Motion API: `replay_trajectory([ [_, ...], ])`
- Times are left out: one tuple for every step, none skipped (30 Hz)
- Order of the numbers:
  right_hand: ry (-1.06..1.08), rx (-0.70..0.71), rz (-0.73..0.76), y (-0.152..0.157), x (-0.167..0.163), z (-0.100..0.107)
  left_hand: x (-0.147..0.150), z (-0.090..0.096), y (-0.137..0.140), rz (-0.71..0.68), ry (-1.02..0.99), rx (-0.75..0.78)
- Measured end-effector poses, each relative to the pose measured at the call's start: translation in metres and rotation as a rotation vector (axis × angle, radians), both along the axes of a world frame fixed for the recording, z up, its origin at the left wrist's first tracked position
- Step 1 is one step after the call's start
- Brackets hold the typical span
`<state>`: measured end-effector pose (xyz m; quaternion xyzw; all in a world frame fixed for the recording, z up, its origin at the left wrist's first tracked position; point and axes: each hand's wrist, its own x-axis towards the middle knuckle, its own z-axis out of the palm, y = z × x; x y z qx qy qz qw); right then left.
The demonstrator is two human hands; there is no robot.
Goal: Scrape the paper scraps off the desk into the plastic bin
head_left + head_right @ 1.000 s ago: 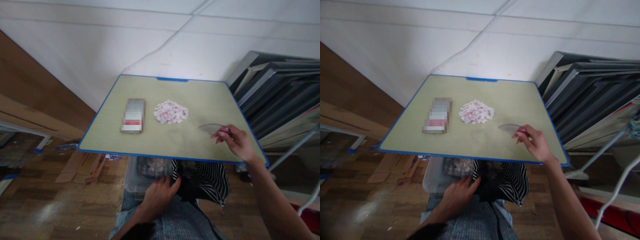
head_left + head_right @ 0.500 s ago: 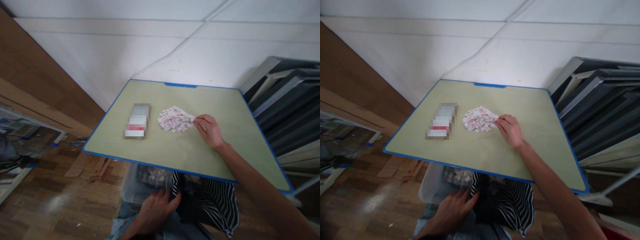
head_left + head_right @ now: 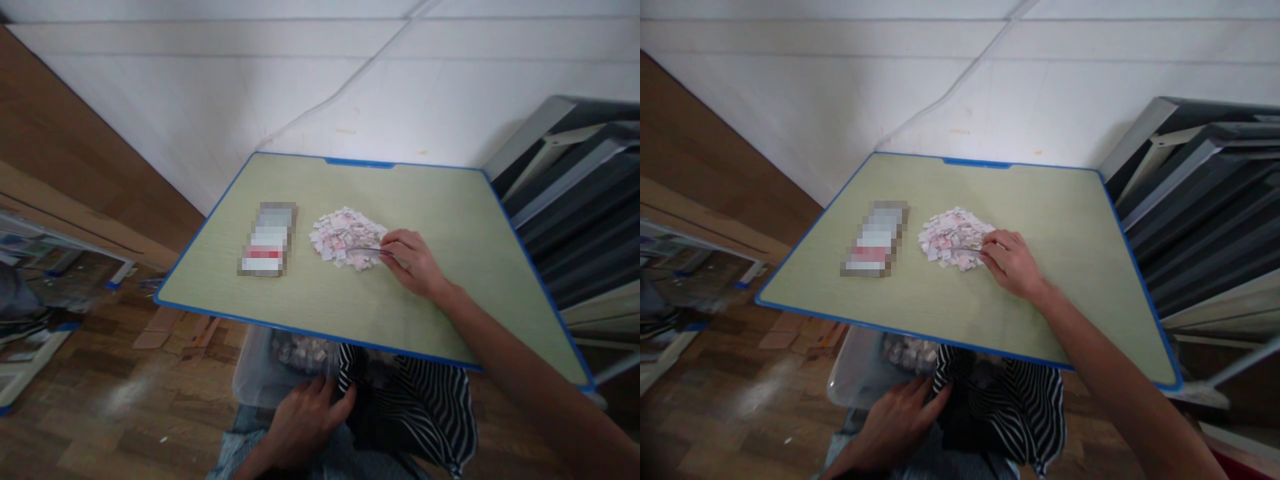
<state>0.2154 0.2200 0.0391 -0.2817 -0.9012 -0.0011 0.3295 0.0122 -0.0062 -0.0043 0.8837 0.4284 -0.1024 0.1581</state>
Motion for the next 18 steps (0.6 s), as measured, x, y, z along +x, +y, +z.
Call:
replay_trajectory([
  [0.013, 0.003, -0.013, -0.0005, 0.0004, -0.0002, -0.0002, -0.0007, -0.0005, 0.000, -0.004, 0.002],
  [0.007, 0.002, -0.011, -0.0011, 0.0007, -0.0003, -0.0004, -0.0014, -0.0008, -0.001, -0.009, 0.005],
  [-0.012, -0.005, 0.006, -0.0018, 0.0009, -0.0003, -0.0005, -0.0020, -0.0010, 0.000, -0.016, 0.007],
  [-0.031, -0.015, 0.032, -0.0025, 0.0009, -0.0002, -0.0007, -0.0025, -0.0011, 0.002, -0.022, 0.010],
  [-0.038, -0.024, 0.057, -0.0033, 0.0009, 0.0000, -0.0008, -0.0028, -0.0010, 0.003, -0.028, 0.010],
  [-0.029, -0.030, 0.073, -0.0041, 0.0007, 0.0003, -0.0009, -0.0029, -0.0008, 0.004, -0.033, 0.008],
  [-0.012, -0.031, 0.080, -0.0048, 0.0004, 0.0007, -0.0009, -0.0028, -0.0006, 0.008, -0.038, 0.006],
  [-0.001, -0.032, 0.090, -0.0054, 0.0002, 0.0011, -0.0009, -0.0025, -0.0003, 0.011, -0.042, 0.003],
  [-0.002, -0.036, 0.110, -0.0058, -0.0001, 0.0016, -0.0009, -0.0022, -0.0001, 0.011, -0.046, -0.002],
  [-0.011, -0.043, 0.140, -0.0060, -0.0004, 0.0020, -0.0008, -0.0017, 0.0001, 0.011, -0.046, -0.008],
  [-0.019, -0.051, 0.172, -0.0062, -0.0006, 0.0024, -0.0007, -0.0013, 0.0002, 0.010, -0.046, -0.013],
  [-0.019, -0.060, 0.201, -0.0063, -0.0009, 0.0028, -0.0007, -0.0009, 0.0003, 0.009, -0.045, -0.018],
  [-0.014, -0.068, 0.223, -0.0064, -0.0011, 0.0031, -0.0007, -0.0007, 0.0002, 0.008, -0.042, -0.023],
  [-0.009, -0.076, 0.240, -0.0066, -0.0012, 0.0033, -0.0006, -0.0006, 0.0001, 0.009, -0.038, -0.026],
  [-0.007, -0.083, 0.255, -0.0068, -0.0014, 0.0036, -0.0006, -0.0007, -0.0001, 0.014, -0.033, -0.027],
  [-0.004, -0.089, 0.269, -0.0070, -0.0015, 0.0038, -0.0006, -0.0010, -0.0004, 0.014, -0.027, -0.031],
  [0.004, -0.095, 0.276, -0.0073, -0.0015, 0.0040, -0.0006, -0.0014, -0.0006, 0.013, -0.021, -0.034],
  [0.014, -0.100, 0.281, -0.0075, -0.0015, 0.0042, -0.0006, -0.0018, -0.0009, 0.015, -0.016, -0.036],
])
